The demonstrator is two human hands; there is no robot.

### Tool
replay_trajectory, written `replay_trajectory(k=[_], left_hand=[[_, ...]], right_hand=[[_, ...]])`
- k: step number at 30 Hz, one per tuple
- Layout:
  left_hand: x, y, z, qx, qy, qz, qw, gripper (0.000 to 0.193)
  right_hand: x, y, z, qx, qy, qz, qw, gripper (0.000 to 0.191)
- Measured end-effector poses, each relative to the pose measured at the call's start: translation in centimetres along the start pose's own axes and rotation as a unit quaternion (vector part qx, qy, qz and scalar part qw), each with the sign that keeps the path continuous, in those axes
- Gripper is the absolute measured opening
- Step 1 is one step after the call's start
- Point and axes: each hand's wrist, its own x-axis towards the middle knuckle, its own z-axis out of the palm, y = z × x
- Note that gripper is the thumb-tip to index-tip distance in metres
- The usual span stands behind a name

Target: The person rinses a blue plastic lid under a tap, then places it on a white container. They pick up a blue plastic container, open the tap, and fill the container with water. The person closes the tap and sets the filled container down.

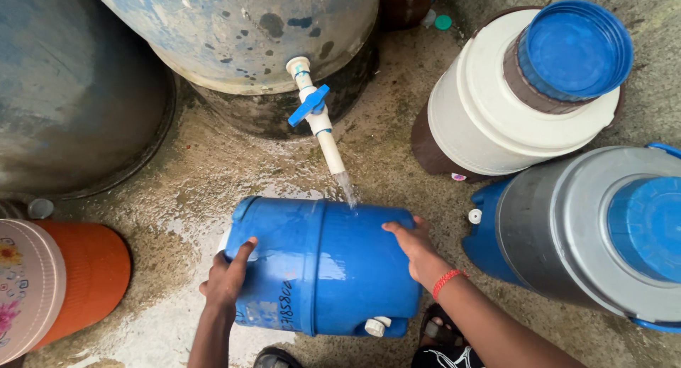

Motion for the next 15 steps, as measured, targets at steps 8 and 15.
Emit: replay_trajectory(k=[8, 15], left_hand=[[-1.6, 1.3, -1.0, -0.067, -0.003, -0.067, 0.996, 0.119], [-2.5, 2.5, -2.9, -0.176, -0.012, -0.057, 0.983, 0.119]], right_hand=[[-3.0, -1.8, 0.2, -0.003, -0.055, -0.089, 0.995, 0.084], [-3.6, -3.4, 0.7, -0.017, -0.096, -0.149, 0.984, 0.088]])
